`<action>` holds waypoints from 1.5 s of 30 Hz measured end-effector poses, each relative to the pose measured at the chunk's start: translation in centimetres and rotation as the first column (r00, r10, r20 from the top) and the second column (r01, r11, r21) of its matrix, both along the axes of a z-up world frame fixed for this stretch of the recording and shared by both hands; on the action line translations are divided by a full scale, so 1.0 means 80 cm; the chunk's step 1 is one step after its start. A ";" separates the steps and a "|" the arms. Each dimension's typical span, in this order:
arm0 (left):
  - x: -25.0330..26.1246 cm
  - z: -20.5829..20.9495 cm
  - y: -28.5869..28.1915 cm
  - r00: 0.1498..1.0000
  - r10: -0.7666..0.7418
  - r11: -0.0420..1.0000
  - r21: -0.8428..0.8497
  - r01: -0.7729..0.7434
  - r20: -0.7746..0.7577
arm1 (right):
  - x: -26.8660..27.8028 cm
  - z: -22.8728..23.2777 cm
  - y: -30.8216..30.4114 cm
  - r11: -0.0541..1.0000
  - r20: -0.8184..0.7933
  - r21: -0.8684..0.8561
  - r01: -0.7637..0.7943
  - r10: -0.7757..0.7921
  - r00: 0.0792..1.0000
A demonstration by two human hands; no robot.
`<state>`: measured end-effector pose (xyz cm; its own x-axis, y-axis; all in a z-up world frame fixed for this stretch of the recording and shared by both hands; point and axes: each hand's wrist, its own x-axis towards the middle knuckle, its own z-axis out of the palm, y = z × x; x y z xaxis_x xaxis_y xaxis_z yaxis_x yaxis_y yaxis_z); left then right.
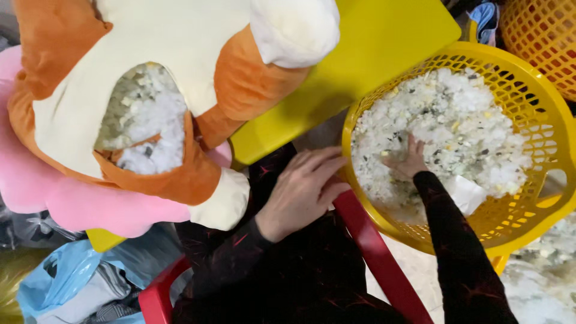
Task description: The person repeatedly scoops white stuffing from a yellow basket and packs it into the torso opening of a large plush toy on a yellow table. The hands press and distribute the stuffing inside the toy while the camera moves with the operator's head.
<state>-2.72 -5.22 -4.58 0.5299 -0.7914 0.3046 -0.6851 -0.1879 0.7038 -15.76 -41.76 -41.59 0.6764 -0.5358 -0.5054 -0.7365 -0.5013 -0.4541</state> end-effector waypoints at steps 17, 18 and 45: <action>-0.058 -0.099 -0.083 0.980 -0.188 0.970 0.147 0.196 -0.064 | 0.014 -0.036 0.054 0.832 -0.239 -0.120 -0.541 0.505 0.830; -0.058 -0.101 -0.082 0.980 -0.182 0.970 0.150 0.192 -0.073 | 0.016 -0.024 0.047 0.845 -0.242 -0.118 -0.522 0.485 0.840; -0.054 -0.233 -0.148 0.959 -0.163 0.986 -0.065 0.152 -0.233 | -0.022 0.139 0.005 0.992 0.441 0.043 -0.119 0.088 0.893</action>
